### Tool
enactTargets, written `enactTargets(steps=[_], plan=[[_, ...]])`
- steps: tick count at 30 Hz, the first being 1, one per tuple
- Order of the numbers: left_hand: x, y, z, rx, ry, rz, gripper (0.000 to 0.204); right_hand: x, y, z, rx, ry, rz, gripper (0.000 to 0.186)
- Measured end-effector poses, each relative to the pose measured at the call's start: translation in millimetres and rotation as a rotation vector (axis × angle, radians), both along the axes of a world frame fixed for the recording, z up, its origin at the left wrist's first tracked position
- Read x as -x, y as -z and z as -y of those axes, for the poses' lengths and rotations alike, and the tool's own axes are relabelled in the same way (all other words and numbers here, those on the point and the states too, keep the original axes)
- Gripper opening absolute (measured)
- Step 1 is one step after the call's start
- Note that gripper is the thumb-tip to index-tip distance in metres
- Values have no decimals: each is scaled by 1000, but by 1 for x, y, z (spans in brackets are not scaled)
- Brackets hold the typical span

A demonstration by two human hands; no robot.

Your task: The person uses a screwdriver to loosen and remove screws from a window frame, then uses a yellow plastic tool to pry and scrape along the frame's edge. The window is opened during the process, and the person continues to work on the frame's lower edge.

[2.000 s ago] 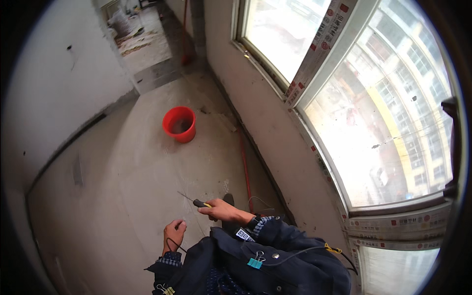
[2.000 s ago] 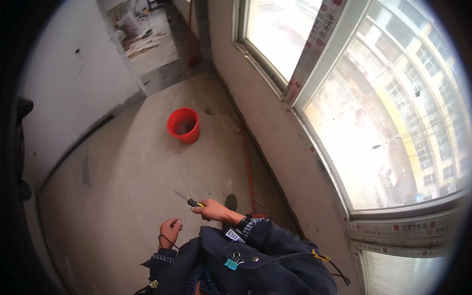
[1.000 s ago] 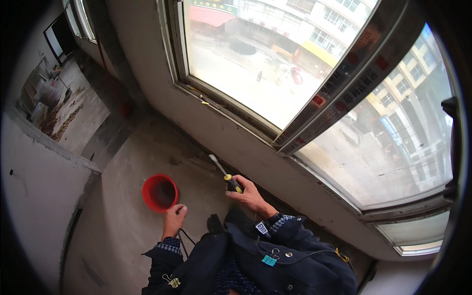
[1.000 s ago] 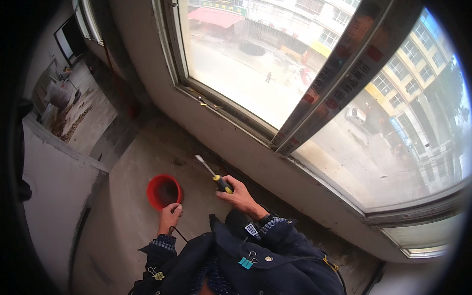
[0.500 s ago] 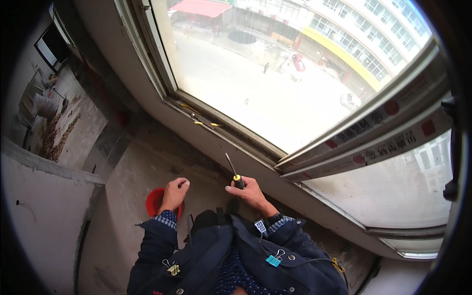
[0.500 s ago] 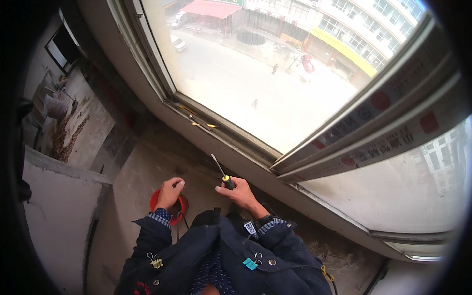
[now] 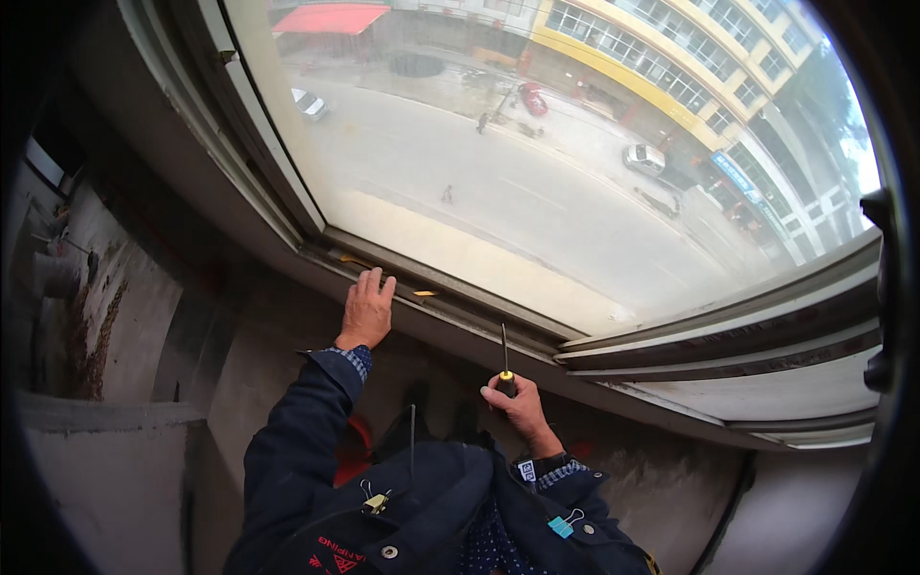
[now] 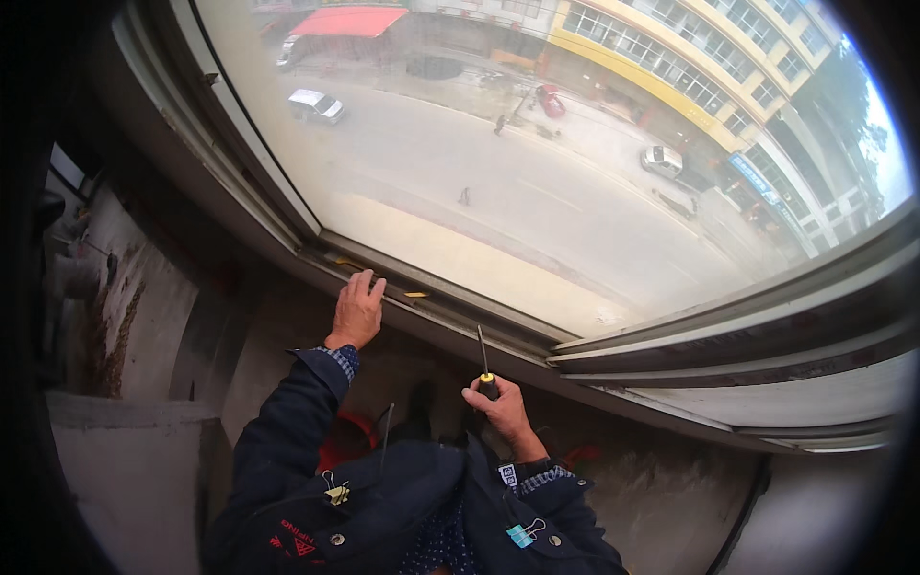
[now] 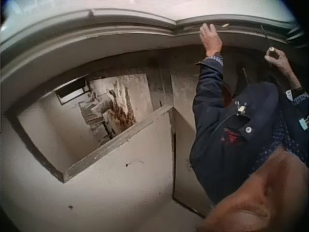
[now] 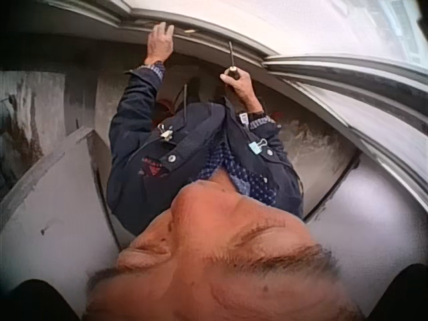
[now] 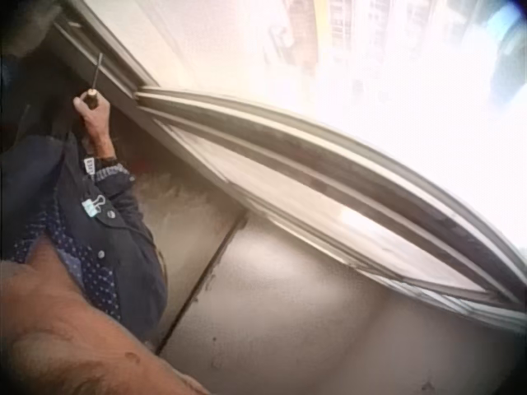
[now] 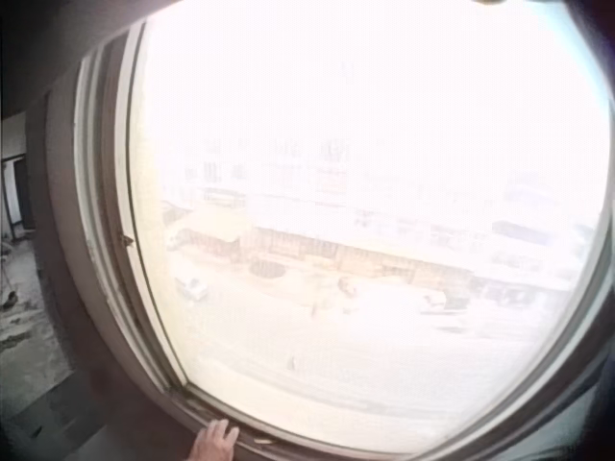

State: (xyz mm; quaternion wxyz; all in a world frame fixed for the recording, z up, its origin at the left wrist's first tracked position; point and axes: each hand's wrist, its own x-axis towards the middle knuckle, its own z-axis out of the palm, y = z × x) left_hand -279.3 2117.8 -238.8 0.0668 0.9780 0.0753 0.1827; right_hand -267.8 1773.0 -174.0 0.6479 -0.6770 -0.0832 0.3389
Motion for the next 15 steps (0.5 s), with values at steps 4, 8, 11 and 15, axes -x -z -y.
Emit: enactTargets(steps=[4, 8, 11, 15], plan=[[-8, 6, -18, -84, 126, -113, 44, 6, -7, -26, 56, 73, -56, 17], [-8, 9, -32, -126, 238, -118, 43, 7, -15, -44, 55, 93, -32, 17], [-9, 9, -43, -144, 337, -34, 42, 8, -18, -51, 81, 91, -20, 18], [-16, 11, -46, -208, 455, 52, 32, 7, -13, -45, 81, 80, 45, 19]])
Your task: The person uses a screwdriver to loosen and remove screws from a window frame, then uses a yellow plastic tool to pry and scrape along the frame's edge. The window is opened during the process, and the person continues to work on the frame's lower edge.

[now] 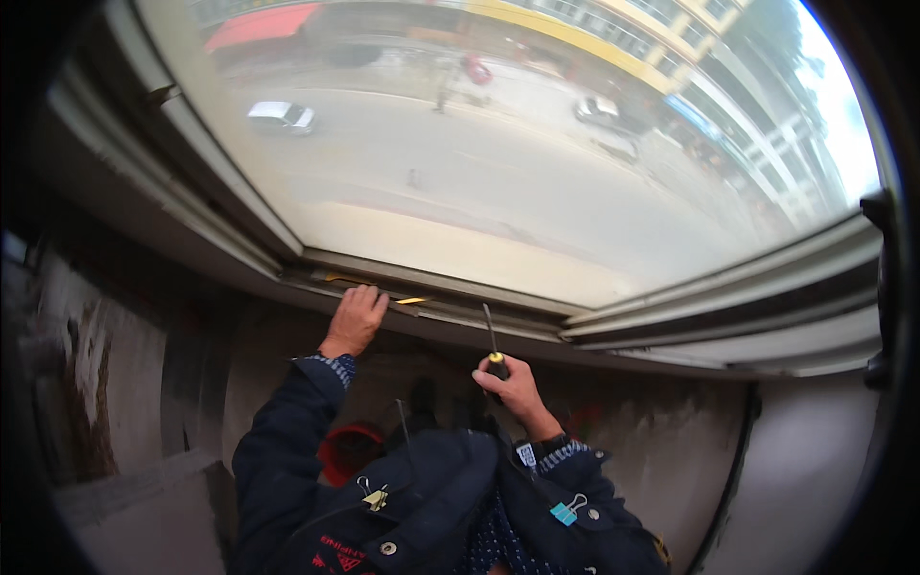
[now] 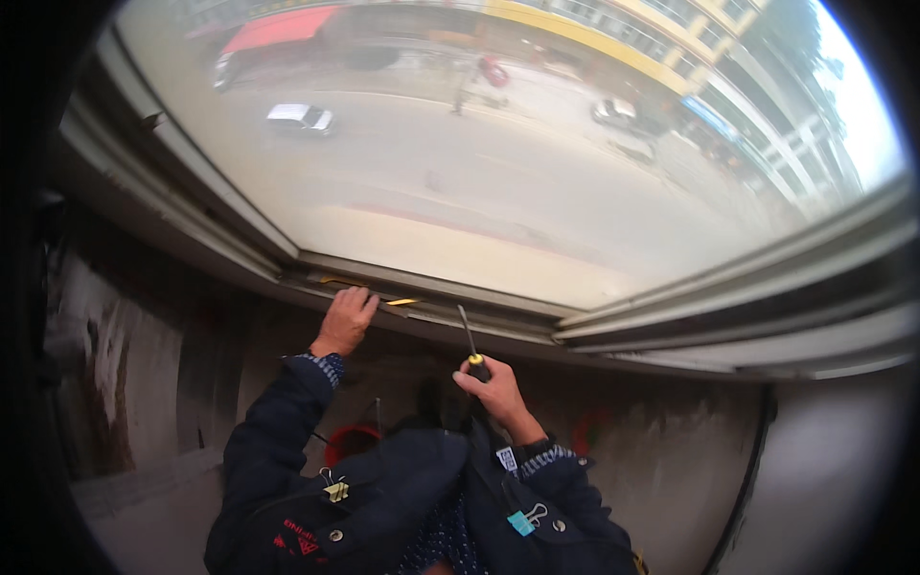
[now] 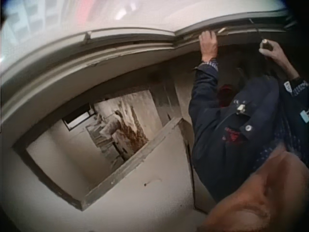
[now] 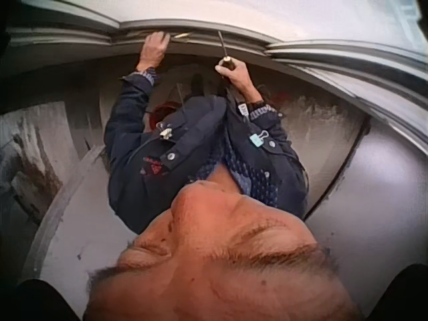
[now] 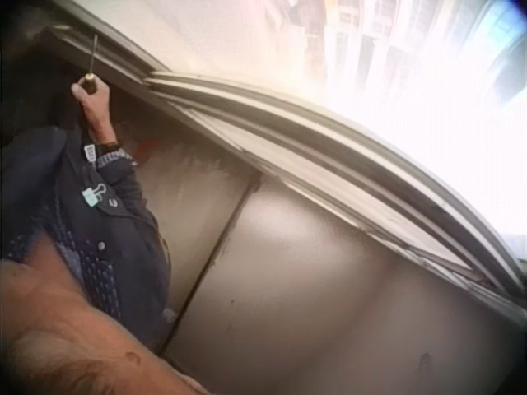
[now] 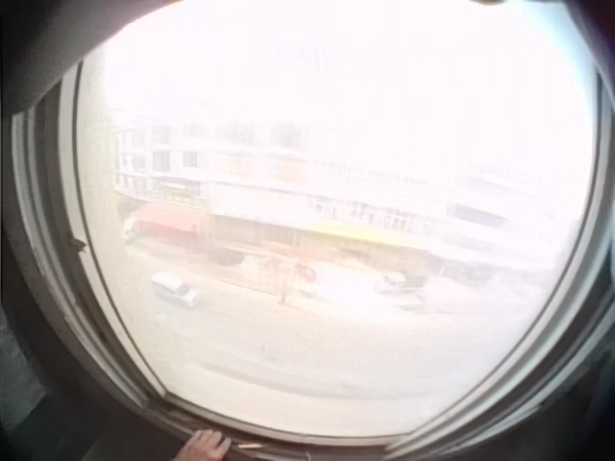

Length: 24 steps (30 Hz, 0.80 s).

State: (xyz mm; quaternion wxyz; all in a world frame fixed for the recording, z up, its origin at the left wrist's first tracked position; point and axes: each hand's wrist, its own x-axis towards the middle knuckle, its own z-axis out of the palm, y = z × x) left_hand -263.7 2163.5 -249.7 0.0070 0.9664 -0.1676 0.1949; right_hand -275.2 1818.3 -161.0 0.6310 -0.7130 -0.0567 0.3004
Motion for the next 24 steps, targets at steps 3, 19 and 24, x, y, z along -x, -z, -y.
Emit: enactTargets(steps=[3, 19, 24], plan=[[-5, -1, 12, 153, 82, -70, 32, -3, 6, 13, 38, 7, 110, 22], [-34, 14, -8, -111, 270, -322, 27, 21, 10, 18, 39, 169, 103, 24], [-36, -7, -13, -154, 232, -405, 31, 20, 6, 22, -30, 173, 118, 27]])
